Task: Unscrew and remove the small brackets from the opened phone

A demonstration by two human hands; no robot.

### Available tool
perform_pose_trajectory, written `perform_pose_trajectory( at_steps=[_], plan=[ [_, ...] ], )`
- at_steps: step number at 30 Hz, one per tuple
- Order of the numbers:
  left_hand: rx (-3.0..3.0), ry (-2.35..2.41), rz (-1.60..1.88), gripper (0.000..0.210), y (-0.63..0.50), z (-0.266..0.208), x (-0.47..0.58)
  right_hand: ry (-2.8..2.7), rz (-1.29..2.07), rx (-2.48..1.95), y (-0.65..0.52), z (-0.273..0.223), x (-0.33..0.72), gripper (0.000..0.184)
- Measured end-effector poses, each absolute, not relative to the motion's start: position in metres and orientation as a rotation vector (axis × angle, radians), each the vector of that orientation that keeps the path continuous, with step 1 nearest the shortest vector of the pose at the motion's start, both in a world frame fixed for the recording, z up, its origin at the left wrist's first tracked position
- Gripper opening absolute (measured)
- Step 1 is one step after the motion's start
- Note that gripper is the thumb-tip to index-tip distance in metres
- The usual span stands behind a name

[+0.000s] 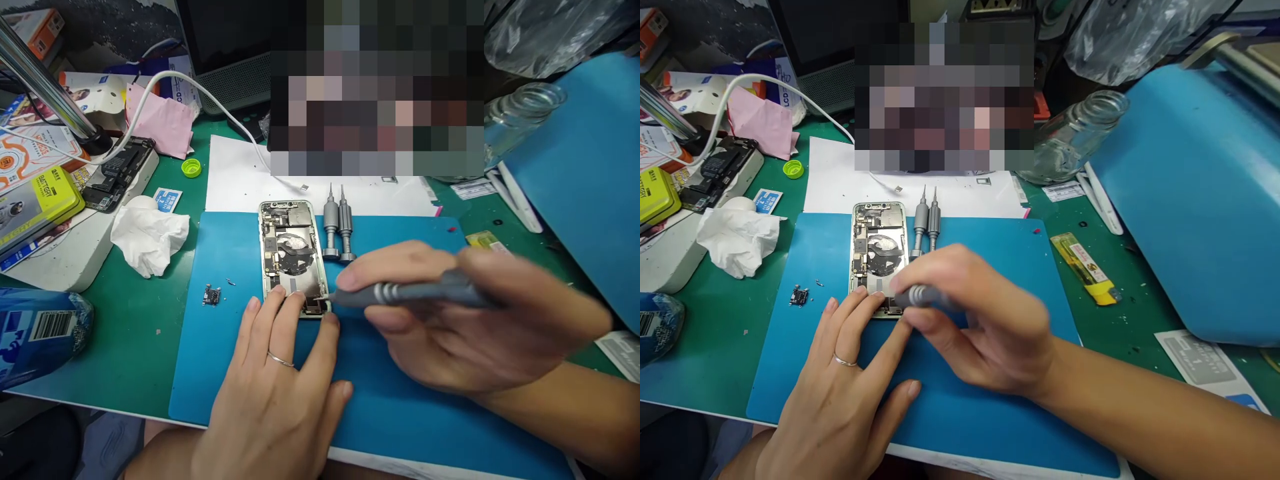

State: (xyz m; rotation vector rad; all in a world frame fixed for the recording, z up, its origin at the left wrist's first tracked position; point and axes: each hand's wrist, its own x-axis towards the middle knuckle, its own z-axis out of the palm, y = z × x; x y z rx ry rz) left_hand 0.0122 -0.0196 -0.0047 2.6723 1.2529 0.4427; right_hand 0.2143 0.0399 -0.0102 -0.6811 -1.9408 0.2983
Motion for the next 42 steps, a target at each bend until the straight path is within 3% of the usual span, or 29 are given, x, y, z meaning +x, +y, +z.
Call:
perform_pose_trajectory(
  at_steps=[7, 15, 19, 21, 25, 32, 38, 42],
  plan=[
    [2.632, 1.308, 0.537, 0.047, -0.022, -0.005, 0.012, -1.565, 0.292, -0.841, 0.047, -0.019, 0.202, 0.059],
    [2.667, 1.268, 0.480, 0.047, -0.022, -0.005, 0.012, -1.537, 0.341, -0.859, 0.041, -0.023, 0.205, 0.062],
    [2.578, 1.314, 0.614, 0.048, -0.027, -0.001, 0.011, -1.543, 0.318, -0.898, 0.043, -0.024, 0.206, 0.059],
    [2.514, 1.349, 0.703, 0.043, -0.029, 0.002, 0.010, -1.554, 0.311, -0.910, 0.045, -0.024, 0.206, 0.057],
    [2.527, 1.157, 0.730, 0.014, -0.027, 0.003, 0.008, -1.552, 0.412, -0.897, 0.047, -0.022, 0.206, 0.056],
    [2.708, 1.080, 0.586, 0.029, -0.024, -0.008, 0.006, -1.616, 0.653, -0.967, 0.043, -0.026, 0.210, 0.050],
    [2.714, 1.245, 0.499, 0.022, -0.030, -0.015, 0.005, -1.653, 0.533, -0.968, 0.044, -0.037, 0.206, 0.047],
    [2.629, 1.471, 0.403, 0.033, -0.029, -0.018, 0.008, -1.649, 0.393, -1.019, 0.047, -0.044, 0.203, 0.047]
  ],
)
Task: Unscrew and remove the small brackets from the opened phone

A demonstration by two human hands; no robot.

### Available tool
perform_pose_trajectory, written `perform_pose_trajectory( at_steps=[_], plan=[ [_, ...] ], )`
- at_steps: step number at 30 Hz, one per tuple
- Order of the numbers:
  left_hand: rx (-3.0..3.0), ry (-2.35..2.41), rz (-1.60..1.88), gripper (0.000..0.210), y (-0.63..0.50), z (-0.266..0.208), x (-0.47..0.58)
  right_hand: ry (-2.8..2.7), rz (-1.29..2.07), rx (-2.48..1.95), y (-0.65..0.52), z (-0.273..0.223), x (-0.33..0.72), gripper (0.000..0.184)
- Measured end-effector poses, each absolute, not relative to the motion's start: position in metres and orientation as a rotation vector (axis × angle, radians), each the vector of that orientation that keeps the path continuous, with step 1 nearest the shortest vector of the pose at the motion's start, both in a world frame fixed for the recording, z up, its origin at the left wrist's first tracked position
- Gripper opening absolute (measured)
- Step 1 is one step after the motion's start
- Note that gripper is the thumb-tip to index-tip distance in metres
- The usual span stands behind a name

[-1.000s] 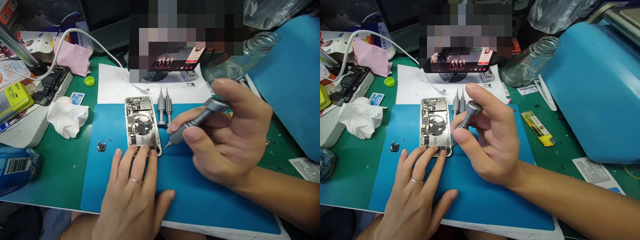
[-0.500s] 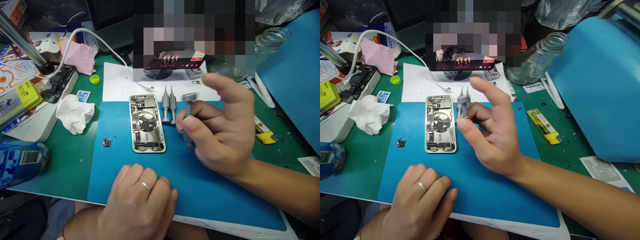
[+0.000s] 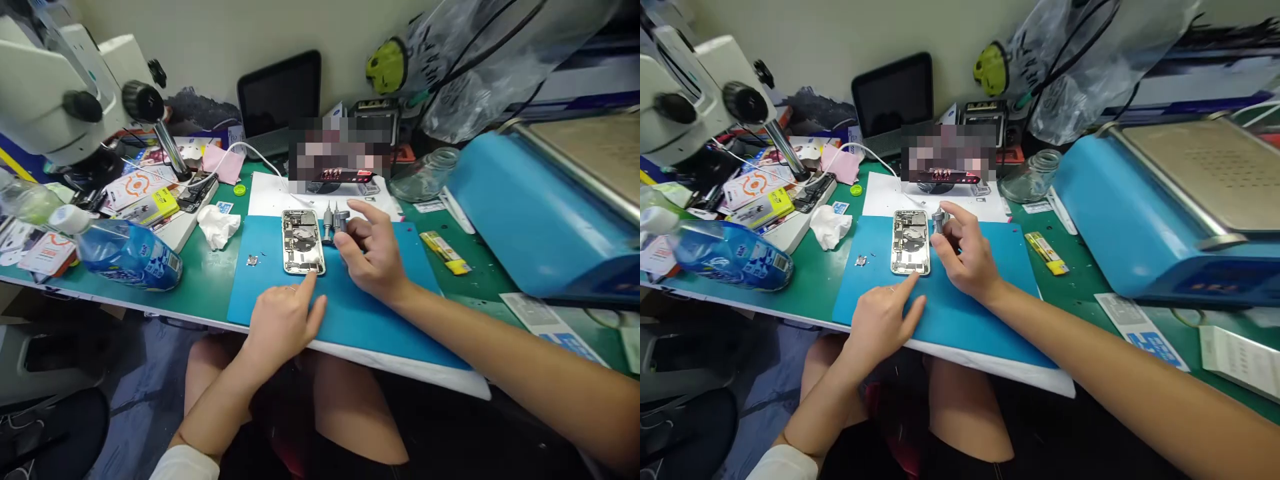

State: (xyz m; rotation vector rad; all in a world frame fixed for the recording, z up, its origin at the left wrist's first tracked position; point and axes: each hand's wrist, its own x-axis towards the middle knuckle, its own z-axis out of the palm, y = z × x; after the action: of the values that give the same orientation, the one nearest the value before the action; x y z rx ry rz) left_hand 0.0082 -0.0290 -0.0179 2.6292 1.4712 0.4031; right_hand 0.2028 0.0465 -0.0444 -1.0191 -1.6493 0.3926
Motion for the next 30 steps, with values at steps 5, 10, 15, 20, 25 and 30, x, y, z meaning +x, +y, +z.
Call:
perform_pose_trajectory(
  at_steps=[5, 10, 15, 20, 25, 30],
  plan=[
    [2.562, 1.593, 0.309, 0.037, -0.025, -0.015, 0.011, -1.660, 0.193, -1.122, 0.041, -0.045, 0.207, 0.056],
    [2.538, 1.643, 0.295, 0.039, -0.023, -0.011, 0.011, -1.793, 0.087, -1.211, 0.018, -0.044, 0.237, 0.037],
    [2.530, 1.665, 0.300, 0.039, -0.025, -0.011, 0.011, -1.950, 0.064, -1.295, 0.009, -0.052, 0.259, 0.034],
    [2.529, 1.704, 0.311, 0.038, -0.029, -0.007, 0.011, -2.010, 0.083, -1.402, 0.016, -0.060, 0.255, 0.035],
    [2.538, 1.731, 0.303, 0.038, -0.028, -0.009, 0.013, -1.983, 0.133, -1.496, 0.021, -0.066, 0.257, 0.035],
    [2.563, 1.739, 0.291, 0.038, -0.024, -0.013, 0.016, -1.945, 0.170, -1.543, 0.025, -0.071, 0.262, 0.036]
  ],
)
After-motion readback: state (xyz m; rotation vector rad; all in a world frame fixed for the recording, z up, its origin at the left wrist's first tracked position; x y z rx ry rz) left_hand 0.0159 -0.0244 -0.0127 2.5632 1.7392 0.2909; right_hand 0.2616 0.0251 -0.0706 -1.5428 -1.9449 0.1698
